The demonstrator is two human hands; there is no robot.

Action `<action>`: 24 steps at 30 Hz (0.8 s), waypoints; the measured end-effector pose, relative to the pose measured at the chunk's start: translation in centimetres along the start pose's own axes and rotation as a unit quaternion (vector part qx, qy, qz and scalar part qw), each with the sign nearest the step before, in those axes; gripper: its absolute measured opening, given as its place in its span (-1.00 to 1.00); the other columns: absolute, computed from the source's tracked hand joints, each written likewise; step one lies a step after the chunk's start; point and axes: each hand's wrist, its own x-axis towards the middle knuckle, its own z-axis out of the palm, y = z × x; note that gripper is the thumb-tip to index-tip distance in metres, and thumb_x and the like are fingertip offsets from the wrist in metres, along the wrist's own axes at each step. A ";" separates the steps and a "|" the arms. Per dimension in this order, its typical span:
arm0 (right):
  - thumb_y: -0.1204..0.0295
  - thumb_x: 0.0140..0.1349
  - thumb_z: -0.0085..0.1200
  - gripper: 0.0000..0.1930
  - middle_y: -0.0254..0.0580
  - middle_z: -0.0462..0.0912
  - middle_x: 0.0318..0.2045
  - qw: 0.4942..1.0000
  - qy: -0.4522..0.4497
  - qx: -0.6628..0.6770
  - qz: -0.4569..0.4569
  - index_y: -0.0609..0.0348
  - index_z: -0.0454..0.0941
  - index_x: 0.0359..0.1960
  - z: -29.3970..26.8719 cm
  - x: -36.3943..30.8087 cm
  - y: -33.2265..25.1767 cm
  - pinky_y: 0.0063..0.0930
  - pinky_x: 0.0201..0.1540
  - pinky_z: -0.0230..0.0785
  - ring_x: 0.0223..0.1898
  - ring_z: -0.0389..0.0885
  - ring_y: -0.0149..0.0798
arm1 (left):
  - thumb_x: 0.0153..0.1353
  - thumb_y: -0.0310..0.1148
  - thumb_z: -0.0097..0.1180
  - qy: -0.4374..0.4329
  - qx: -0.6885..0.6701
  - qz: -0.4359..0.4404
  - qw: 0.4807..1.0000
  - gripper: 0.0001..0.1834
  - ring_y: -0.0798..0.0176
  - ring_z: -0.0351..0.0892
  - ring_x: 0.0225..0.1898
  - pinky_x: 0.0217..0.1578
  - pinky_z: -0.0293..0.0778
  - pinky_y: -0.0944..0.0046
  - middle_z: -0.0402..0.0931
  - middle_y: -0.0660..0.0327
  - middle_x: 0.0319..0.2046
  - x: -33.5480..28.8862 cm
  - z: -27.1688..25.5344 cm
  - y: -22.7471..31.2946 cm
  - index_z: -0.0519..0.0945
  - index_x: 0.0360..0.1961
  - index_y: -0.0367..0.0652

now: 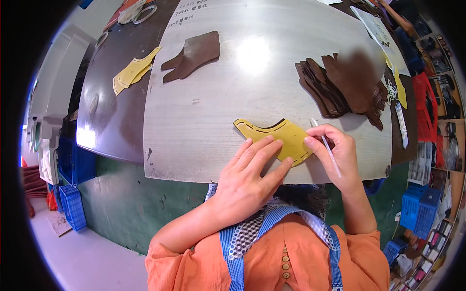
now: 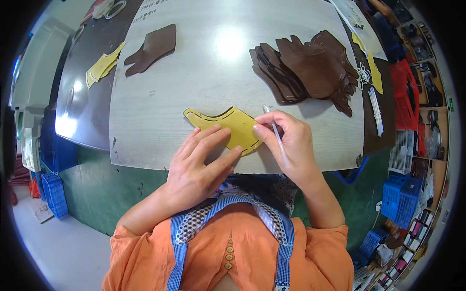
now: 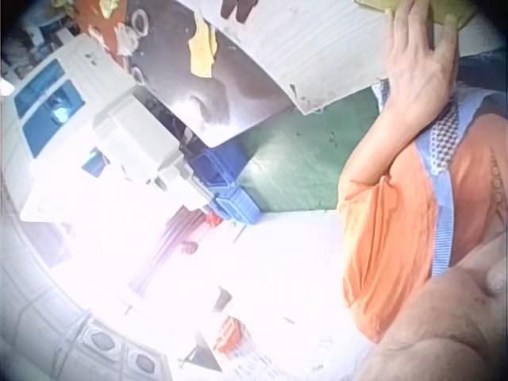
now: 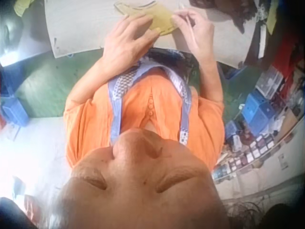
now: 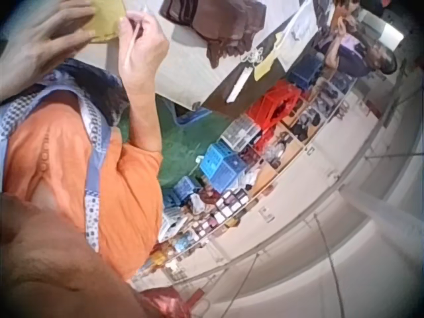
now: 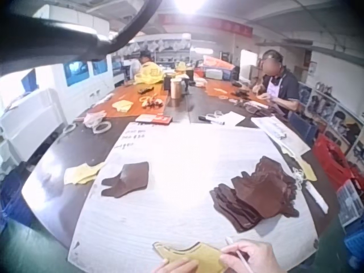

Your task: Tracing shoe upper patterns onto leather pieces using a marking pen.

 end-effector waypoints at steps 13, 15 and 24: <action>0.32 0.53 0.13 -0.75 -0.11 0.67 -0.37 0.994 -0.070 0.064 -0.056 0.30 0.68 -0.12 2.4 5.4 -4.3 -0.33 -0.23 0.55 -0.34 0.70 -0.14 | 0.09 -0.34 0.44 -0.019 0.001 -0.011 1.000 -0.60 -0.14 0.54 0.32 0.34 0.46 -0.19 0.52 -0.02 0.26 -0.3 0.1 -0.5 0.76 0.02 -0.01; 0.35 0.49 0.16 -0.80 -0.05 0.69 -0.38 0.980 -0.094 -0.026 -0.173 0.25 0.69 -0.18 5.0 6.7 -4.0 -0.25 -0.22 0.57 -0.31 0.73 -0.03 | 0.08 -0.34 0.44 -0.009 0.000 -0.005 1.000 -0.63 -0.14 0.54 0.31 0.35 0.46 -0.20 0.53 -0.02 0.23 -0.3 0.4 -0.6 0.77 -0.04 -0.02; 0.33 0.46 0.17 -0.80 -0.02 0.71 -0.35 0.962 -0.068 -0.178 -0.195 0.22 0.68 -0.24 4.7 5.8 -3.3 -0.16 -0.24 0.55 -0.29 0.73 0.08 | 0.04 -0.33 0.45 -0.003 0.002 -0.005 1.000 -0.60 -0.11 0.56 0.32 0.36 0.46 -0.17 0.56 0.00 0.20 -0.7 0.5 -0.8 0.78 -0.02 0.00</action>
